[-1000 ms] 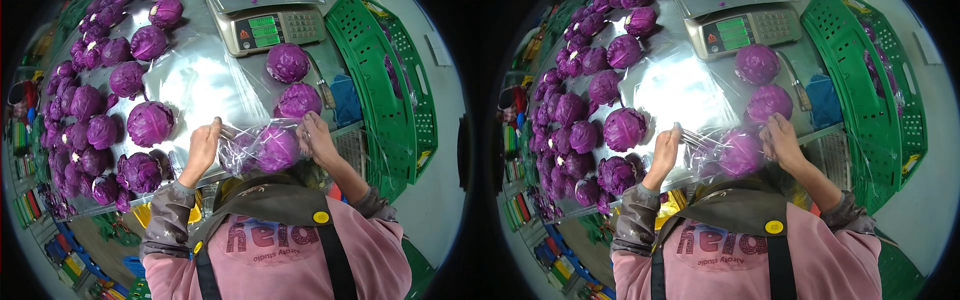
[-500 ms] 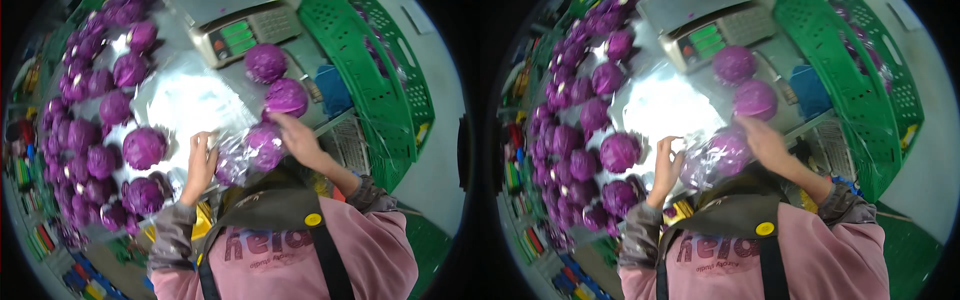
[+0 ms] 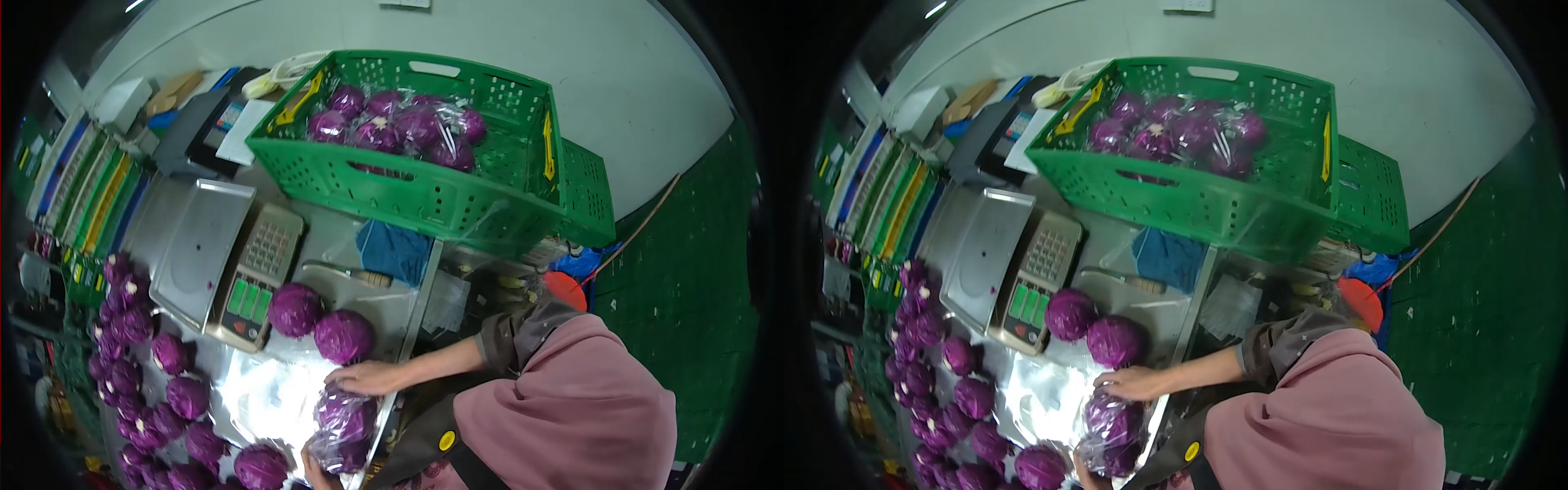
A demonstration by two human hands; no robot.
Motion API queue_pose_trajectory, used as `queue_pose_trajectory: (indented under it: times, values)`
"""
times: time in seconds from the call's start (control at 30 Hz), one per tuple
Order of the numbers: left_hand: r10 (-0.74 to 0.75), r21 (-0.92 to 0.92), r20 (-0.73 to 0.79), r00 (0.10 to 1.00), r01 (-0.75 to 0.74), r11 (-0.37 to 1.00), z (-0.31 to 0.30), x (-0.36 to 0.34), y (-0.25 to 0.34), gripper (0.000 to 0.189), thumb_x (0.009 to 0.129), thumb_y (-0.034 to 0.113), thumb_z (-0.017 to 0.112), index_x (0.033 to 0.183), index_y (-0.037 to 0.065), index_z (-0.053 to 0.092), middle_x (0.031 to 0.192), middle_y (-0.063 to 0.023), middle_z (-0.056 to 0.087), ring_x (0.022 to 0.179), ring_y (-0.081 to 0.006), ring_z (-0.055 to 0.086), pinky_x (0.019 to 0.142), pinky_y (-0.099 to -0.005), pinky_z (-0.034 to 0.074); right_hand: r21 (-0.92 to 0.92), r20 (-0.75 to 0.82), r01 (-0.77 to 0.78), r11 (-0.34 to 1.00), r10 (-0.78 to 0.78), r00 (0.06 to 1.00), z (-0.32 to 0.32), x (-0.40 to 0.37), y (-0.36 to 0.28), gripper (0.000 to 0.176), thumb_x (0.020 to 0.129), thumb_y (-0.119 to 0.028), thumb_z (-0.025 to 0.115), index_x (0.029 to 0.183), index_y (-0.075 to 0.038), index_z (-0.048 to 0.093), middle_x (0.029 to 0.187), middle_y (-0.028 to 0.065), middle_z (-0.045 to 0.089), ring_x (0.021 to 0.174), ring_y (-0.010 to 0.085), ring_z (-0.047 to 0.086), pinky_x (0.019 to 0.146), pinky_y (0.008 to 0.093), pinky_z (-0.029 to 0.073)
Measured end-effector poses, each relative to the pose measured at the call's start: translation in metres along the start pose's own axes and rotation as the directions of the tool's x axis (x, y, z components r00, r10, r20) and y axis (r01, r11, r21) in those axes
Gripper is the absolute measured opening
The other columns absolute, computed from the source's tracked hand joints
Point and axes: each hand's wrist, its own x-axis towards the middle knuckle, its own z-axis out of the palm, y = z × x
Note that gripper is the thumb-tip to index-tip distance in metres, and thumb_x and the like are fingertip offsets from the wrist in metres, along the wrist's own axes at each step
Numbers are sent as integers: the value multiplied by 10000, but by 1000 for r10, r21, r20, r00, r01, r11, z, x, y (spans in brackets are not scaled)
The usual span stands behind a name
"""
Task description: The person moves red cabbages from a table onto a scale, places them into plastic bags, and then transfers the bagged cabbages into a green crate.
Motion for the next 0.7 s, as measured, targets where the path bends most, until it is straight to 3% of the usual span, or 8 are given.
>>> queue_pose_trajectory:
  times: [0.17,0.23,0.37,0.4,0.43,0.5,0.57,0.7]
  values:
    - [26,-194,63,998,-13,981,31,33,59,570,852,423,419,1270,45,333,1313,-157,323,1196,-301,342,988,-433,289,-173,-32,144,974,-152,988,-58,-39,-75,438,919,-322,339,1286,-84,331,1130,224,494,1039,359,486,901,398,382]
    - [22,-266,79,997,0,964,46,38,87,576,859,436,411,1277,49,328,1298,-151,345,1178,-301,366,977,-439,309,-281,-85,316,906,-351,932,-87,-57,-96,490,903,-345,392,1310,-95,282,1110,250,490,1015,359,499,877,419,392]
    - [6,-421,71,997,24,907,77,37,142,587,872,462,395,1290,57,319,1268,-139,387,1142,-300,413,955,-452,348,-446,-147,254,858,-350,925,-176,-112,-156,885,688,-432,682,1329,-75,187,1180,264,433,1033,364,499,900,393,398]
    - [63,-296,39,997,-49,954,99,53,167,621,860,507,401,1284,57,346,1166,-114,485,1033,-275,504,842,-447,452,-440,-180,251,862,-358,916,-200,-128,-169,904,657,-421,707,1319,-63,205,1170,252,444,1035,364,499,912,390,393]
    - [143,-347,300,943,-31,937,91,87,172,608,863,515,392,1257,51,385,1099,-97,530,984,-249,536,786,-432,482,-430,-211,249,868,-365,907,-223,-140,-176,924,626,-409,732,1309,-51,223,1160,241,454,1036,365,499,923,386,387]
    - [138,-415,350,926,21,910,148,116,213,634,869,536,357,1265,42,380,1189,-123,497,1054,-243,514,850,-385,460,-523,-378,260,812,-495,783,-262,-153,-173,866,645,-368,725,1298,-54,252,1103,194,501,956,300,547,812,365,465]
    - [179,-285,587,789,-4,958,179,166,238,618,872,527,364,1262,48,383,1225,-113,479,1103,-239,484,929,-377,396,-256,-552,129,958,-254,794,-289,-179,-181,810,677,-352,705,1293,-60,269,1084,152,513,838,196,570,623,281,510]
    - [77,-65,515,854,-50,997,275,241,269,544,876,504,387,1247,107,410,1118,-71,559,968,-185,569,843,-328,451,-194,-679,34,980,-159,717,-336,-201,-146,838,719,-422,660,1300,-11,218,1043,163,500,717,160,545,493,247,505]
